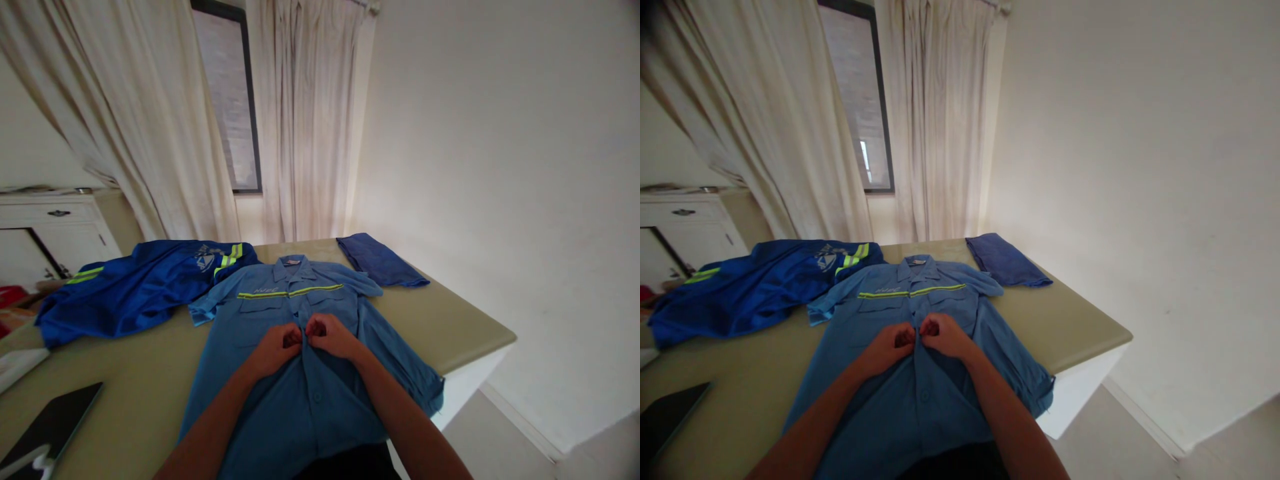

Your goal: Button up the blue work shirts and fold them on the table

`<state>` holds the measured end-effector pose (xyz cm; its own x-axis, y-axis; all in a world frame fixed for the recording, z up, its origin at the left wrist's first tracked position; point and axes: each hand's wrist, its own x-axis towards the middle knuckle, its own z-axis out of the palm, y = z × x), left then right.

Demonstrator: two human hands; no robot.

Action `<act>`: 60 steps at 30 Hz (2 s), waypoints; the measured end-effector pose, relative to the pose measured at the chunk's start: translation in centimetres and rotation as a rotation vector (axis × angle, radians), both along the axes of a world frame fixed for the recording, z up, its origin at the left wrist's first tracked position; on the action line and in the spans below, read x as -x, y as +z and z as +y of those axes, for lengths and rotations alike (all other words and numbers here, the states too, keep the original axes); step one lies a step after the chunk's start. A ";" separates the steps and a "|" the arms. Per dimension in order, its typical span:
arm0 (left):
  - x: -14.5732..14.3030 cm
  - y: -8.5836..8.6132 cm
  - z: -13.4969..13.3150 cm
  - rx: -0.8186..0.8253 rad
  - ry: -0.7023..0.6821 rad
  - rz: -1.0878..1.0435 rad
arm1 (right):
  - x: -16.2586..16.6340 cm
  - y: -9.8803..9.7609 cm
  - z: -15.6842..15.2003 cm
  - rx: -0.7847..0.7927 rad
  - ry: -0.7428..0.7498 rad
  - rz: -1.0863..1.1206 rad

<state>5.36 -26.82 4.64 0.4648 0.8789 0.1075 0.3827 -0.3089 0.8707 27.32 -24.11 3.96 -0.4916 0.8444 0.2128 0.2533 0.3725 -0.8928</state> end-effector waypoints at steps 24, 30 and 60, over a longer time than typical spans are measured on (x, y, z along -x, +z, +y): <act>0.3 0.2 -0.1 -0.022 0.037 0.037 | 0.0 0.6 -0.7 -0.061 0.014 -0.157; 0.6 0.3 0.0 -0.007 0.017 0.027 | -0.1 0.7 -0.6 -0.036 0.030 -0.148; -0.7 0.6 -1.2 -0.206 0.055 0.057 | 0.3 0.6 -2.4 -0.274 -0.122 -0.205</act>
<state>6.03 -28.01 5.21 0.4273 0.8653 0.2622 0.4510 -0.4553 0.7677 27.02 -26.48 4.55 -0.4462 0.8248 0.3473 0.4739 0.5470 -0.6901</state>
